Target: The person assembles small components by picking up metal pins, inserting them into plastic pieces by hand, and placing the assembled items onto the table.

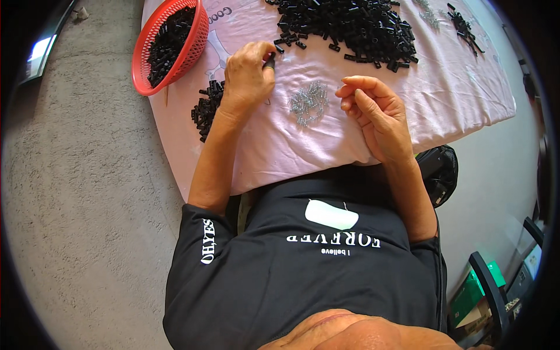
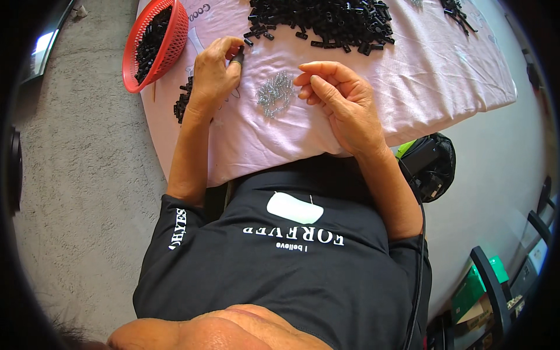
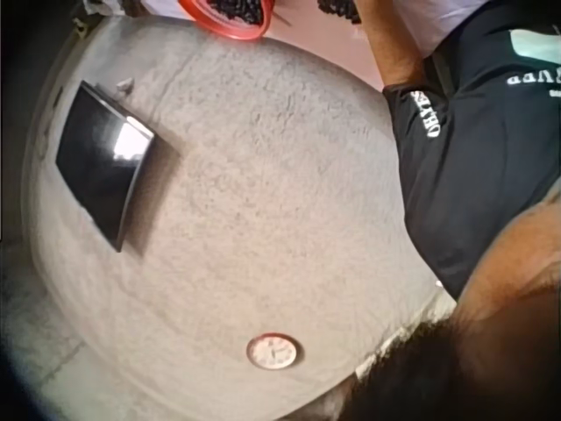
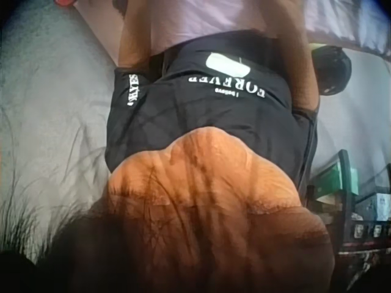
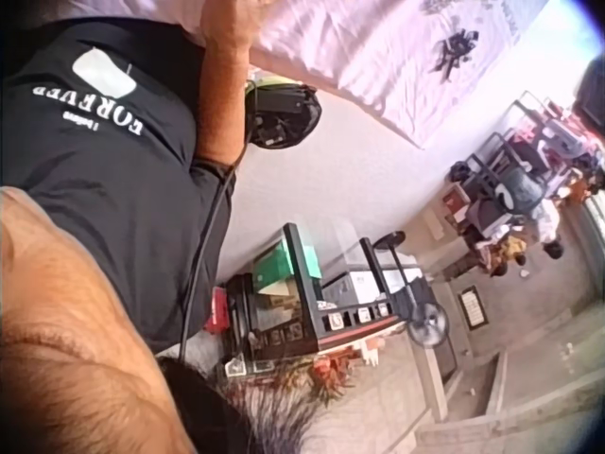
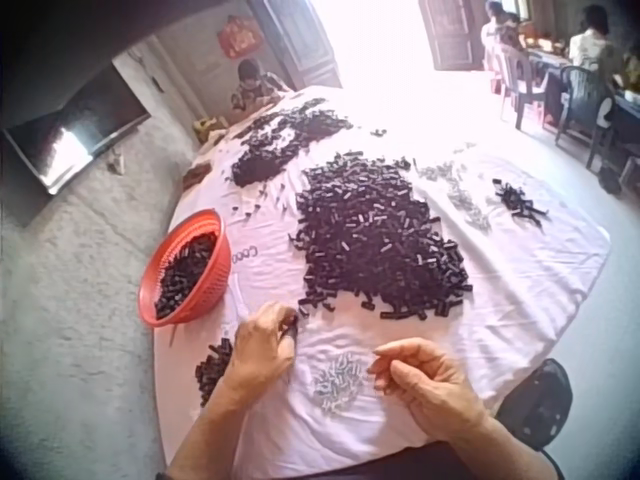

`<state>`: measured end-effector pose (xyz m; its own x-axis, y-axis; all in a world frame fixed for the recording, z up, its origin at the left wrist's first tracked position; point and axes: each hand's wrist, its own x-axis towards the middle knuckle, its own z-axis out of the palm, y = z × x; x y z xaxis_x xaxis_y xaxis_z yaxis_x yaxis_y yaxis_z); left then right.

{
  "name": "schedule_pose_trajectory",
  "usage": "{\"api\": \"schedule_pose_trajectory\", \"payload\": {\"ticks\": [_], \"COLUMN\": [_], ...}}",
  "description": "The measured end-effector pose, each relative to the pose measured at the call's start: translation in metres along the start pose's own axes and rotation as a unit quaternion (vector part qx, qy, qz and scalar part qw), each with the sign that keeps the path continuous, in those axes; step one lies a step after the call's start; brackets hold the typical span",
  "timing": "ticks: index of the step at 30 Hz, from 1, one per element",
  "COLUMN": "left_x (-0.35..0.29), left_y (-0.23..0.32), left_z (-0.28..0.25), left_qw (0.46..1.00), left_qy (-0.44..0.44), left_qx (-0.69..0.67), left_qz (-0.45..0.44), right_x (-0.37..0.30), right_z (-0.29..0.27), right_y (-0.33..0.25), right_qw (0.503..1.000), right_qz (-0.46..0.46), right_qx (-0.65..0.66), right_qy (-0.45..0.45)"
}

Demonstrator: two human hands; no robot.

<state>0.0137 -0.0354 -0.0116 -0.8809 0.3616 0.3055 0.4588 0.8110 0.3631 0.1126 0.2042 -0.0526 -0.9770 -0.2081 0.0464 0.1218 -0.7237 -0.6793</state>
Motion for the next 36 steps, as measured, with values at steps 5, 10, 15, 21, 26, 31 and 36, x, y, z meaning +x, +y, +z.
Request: {"api": "schedule_pose_trajectory", "payload": {"ticks": [5,10,15,21,26,31,36], "left_x": [-0.014,-0.021,-0.004,0.024,0.031,0.030,0.031], "left_y": [0.058,0.085,0.056,0.004,0.001,0.001,-0.001], "left_z": [-0.006,-0.003,-0.005,0.014,0.025,0.024,0.019], "left_qw": [0.975,0.958,0.952,0.997,0.999,0.997,0.994], "left_qy": [-0.042,-0.075,-0.065,0.032,0.019,0.002,0.003], "left_qx": [-0.220,-0.261,-0.297,0.050,0.041,0.063,0.080], "left_qz": [0.009,0.089,0.040,0.046,0.016,0.036,0.073], "right_x": [0.002,0.001,-0.001,0.002,0.002,0.003,0.003], "right_z": [0.012,0.018,0.010,0.011,0.009,0.011,0.012], "right_y": [0.000,0.004,0.009,0.008,0.007,0.007,0.007], "right_qw": [0.987,0.980,0.970,0.978,0.987,0.986,0.981], "right_qz": [-0.027,-0.044,-0.071,-0.071,-0.072,-0.079,-0.093], "right_qx": [-0.136,-0.171,-0.200,-0.141,-0.100,-0.106,-0.135], "right_qy": [0.081,0.095,0.115,0.137,0.104,0.101,0.101]}}
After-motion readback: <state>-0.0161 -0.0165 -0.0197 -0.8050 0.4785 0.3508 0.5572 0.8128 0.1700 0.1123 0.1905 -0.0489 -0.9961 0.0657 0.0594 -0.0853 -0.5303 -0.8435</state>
